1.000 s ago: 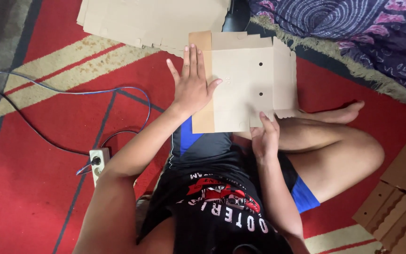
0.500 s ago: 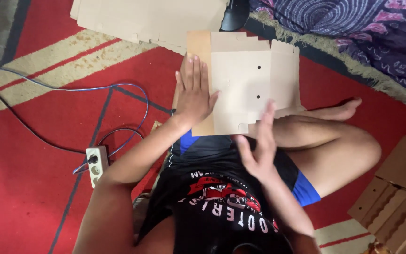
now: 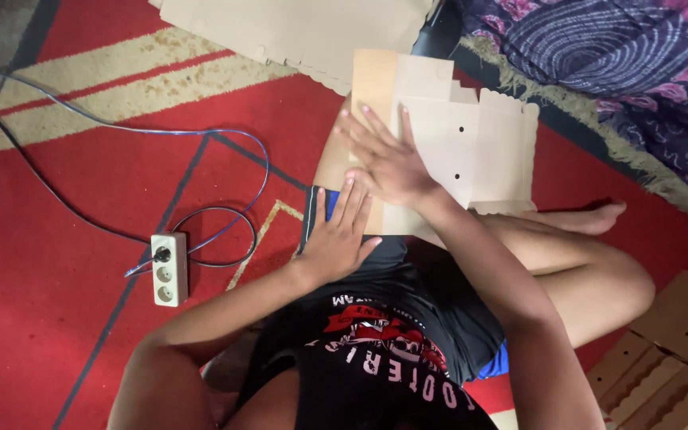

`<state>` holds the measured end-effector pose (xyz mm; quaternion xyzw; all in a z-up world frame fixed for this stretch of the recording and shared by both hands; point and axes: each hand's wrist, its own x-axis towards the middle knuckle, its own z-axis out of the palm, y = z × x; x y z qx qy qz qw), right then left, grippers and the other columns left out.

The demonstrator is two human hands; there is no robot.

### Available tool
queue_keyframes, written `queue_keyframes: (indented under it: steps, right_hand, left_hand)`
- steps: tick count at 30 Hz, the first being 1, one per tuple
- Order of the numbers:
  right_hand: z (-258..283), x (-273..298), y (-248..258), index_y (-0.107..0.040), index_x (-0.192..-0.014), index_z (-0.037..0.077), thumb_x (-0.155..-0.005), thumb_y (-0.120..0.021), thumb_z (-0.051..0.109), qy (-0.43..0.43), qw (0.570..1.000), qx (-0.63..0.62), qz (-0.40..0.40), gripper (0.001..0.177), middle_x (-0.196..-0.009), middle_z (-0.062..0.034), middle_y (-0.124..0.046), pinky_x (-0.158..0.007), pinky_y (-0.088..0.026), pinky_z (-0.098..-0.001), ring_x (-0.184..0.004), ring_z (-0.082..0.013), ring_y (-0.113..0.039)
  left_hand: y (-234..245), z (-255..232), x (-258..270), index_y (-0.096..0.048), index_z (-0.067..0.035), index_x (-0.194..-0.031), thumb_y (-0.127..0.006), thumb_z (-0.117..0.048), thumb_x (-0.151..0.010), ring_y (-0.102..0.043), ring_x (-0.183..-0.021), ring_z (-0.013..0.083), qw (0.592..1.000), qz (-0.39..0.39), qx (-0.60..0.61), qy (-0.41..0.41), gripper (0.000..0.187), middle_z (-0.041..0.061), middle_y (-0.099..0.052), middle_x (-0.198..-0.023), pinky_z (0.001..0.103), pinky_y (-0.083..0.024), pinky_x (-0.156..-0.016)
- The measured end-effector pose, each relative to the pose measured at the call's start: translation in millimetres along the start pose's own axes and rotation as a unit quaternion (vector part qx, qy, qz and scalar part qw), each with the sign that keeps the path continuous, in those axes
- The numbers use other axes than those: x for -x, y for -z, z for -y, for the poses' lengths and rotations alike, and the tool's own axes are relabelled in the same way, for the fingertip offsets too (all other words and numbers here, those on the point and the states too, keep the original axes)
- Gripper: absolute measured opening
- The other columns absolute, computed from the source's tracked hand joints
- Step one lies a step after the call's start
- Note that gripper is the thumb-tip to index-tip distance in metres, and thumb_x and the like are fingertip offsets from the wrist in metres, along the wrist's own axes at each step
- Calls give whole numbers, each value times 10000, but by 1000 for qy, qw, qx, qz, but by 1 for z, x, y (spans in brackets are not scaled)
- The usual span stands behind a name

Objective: Folding a flat cardboard sheet into a finished box by creasing edges and tucking in tabs.

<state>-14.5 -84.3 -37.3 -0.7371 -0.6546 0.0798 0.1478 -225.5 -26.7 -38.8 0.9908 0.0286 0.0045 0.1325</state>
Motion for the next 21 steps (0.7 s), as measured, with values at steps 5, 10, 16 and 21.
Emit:
queue_keyframes:
  steps: [5,10,16,21]
  right_hand:
    - [0,-21,1,-200,-1679,136,-1120,-398,477,-85,996,23,-1,685,-1742,-93,-126,-1156,24,-775,-1595,-336,-83]
    - [-9,-50,1,-295,-1631,-40,-1158,-408,501,-119,988,91,-48,727,-1702,-182,-160,-1124,-81,-819,-1564,-376,-92]
    - [-25,-88,11,-245,-1657,63,-1081,-194,586,-217,974,38,59,780,-1713,-106,-33,-1079,78,-834,-1521,-394,92]
    - [-42,-98,4,-292,-1651,129,-1085,-195,571,-219,974,37,36,725,-1715,-155,-87,-1039,151,-827,-1498,-372,159]
  left_hand:
    - [14,0,5,-302,67,-1570,-387,-522,-1036,-119,-1565,453,999,-27,29,-14,800,327,-180,-1658,733,-97,-1179]
    - [22,3,-1,-323,112,-1547,-438,-512,-1021,-159,-1552,464,997,-53,47,-29,824,346,-201,-1640,711,-149,-1183]
    - [18,4,-5,-310,109,-1553,-449,-537,-1008,-128,-1555,464,998,-49,29,-23,857,354,-172,-1643,734,-132,-1174]
    - [20,3,-7,-304,99,-1559,-490,-543,-994,-151,-1555,459,998,-56,11,-21,875,343,-183,-1644,716,-169,-1180]
